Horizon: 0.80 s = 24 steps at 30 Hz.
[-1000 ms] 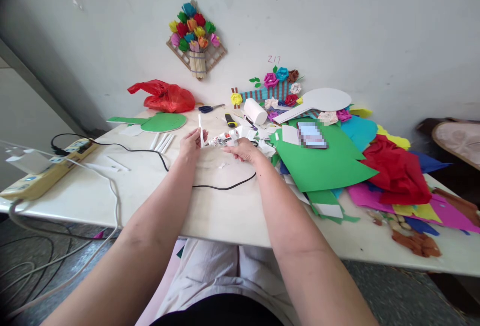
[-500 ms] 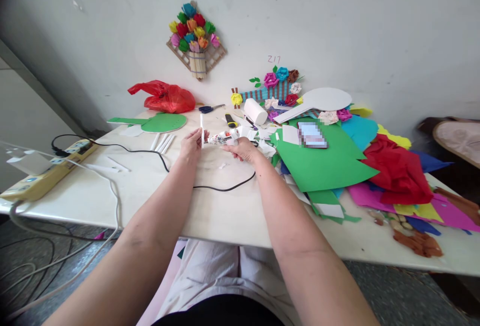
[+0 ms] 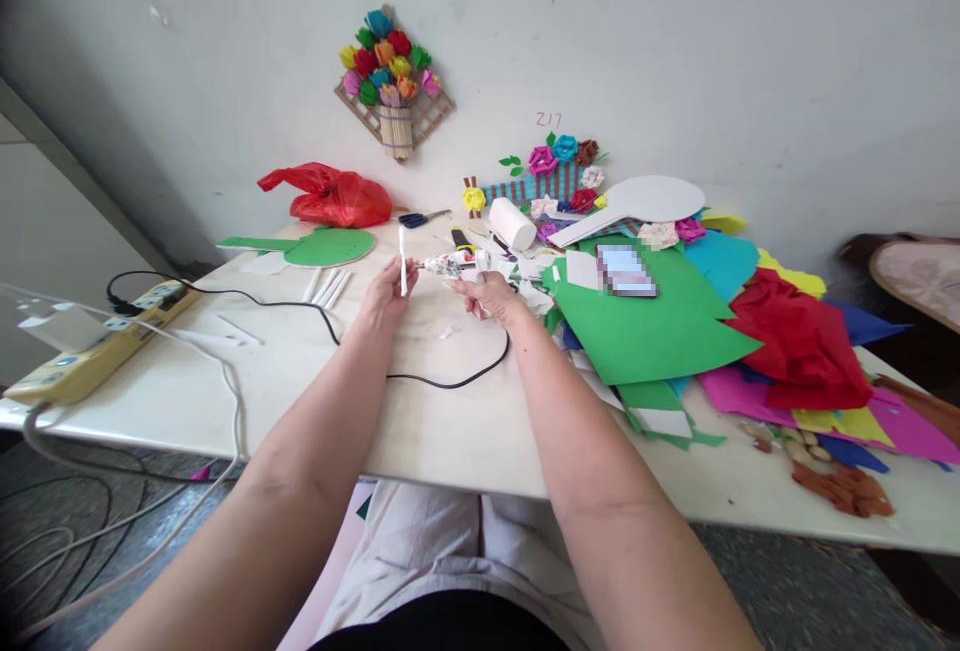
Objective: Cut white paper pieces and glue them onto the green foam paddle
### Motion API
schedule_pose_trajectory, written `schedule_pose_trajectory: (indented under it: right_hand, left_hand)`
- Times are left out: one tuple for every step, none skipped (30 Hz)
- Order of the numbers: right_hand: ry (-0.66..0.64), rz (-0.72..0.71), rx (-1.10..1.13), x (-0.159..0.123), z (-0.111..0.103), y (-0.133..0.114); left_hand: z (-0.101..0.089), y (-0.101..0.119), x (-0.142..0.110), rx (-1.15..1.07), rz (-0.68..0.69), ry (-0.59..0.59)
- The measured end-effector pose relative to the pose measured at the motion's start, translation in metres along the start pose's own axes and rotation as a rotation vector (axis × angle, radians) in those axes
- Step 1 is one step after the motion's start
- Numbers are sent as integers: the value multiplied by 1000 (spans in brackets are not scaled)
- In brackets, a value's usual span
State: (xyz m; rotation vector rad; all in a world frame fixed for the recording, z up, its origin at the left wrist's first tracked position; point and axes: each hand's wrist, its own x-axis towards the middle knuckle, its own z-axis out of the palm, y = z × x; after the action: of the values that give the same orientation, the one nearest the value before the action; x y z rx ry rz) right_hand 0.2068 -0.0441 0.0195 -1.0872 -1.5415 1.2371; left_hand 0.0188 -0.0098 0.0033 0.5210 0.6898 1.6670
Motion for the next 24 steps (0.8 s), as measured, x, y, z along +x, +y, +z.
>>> schedule_pose_trajectory:
  right_hand:
    - [-23, 9, 18, -1, 0, -1]
    - [-53, 19, 32, -3, 0, -3]
    - [-88, 31, 45, -4, 1, -5]
    - [-124, 48, 58, -6, 1, -6]
    - [-156, 70, 73, -7, 2, -7]
    - [-180, 96, 91, -7, 3, -8]
    - [-195, 125, 113, -7, 3, -8]
    - [-204, 154, 137, -7, 4, -8]
    - [-210, 184, 164, -7, 5, -8]
    - [-216, 211, 191, -6, 6, -8]
    - [-224, 236, 218, -6, 6, -8]
    - [-234, 258, 243, -6, 7, -8]
    - [-241, 275, 263, -6, 8, -9]
    - [-250, 288, 281, -7, 9, -9]
    - [-257, 297, 296, -7, 9, -10]
    - [-262, 302, 310, -8, 10, -10]
    - [-263, 307, 322, -8, 11, -11]
    - [-264, 311, 330, -8, 11, -11]
    - [-265, 314, 336, -9, 12, -11]
    - [-270, 317, 339, -9, 12, -11]
    - [-279, 318, 341, -8, 13, -11]
    - [-295, 319, 342, -8, 13, -10]
    - [-313, 319, 345, -7, 13, -9]
    - [-331, 320, 348, -6, 13, -8]
  left_hand:
    - [1, 1, -1, -25, -15, 8]
    - [1, 1, -1, -51, -29, 15]
    - [2, 2, -2, -77, -39, 21]
    - [3, 2, -3, -100, -47, 25]
    - [4, 3, -4, -117, -55, 28]
    - [6, 4, -4, -130, -62, 29]
    - [7, 4, -5, -139, -69, 29]
    - [8, 4, -6, -149, -76, 24]
    - [9, 5, -6, -165, -81, 16]
    - [10, 5, -7, -187, -84, 5]
    - [10, 5, -7, -212, -85, -7]
    - [11, 6, -8, -236, -84, -17]
    - [12, 6, -9, -257, -82, -25]
    - [13, 6, -10, -272, -82, -29]
    - [14, 7, -11, -286, -84, -31]
    - [15, 7, -12, -299, -89, -31]
    - [16, 7, -13, -311, -95, -29]
    - [17, 8, -14, -321, -103, -26]
    - [18, 8, -15, -327, -109, -21]
    - [19, 9, -16, -330, -113, -15]
    - [20, 9, -17, -332, -117, -9]
    - [20, 9, -17, -335, -121, -3]
    - [21, 9, -18, -340, -123, 0]
    - [22, 9, -18, -346, -123, -1]
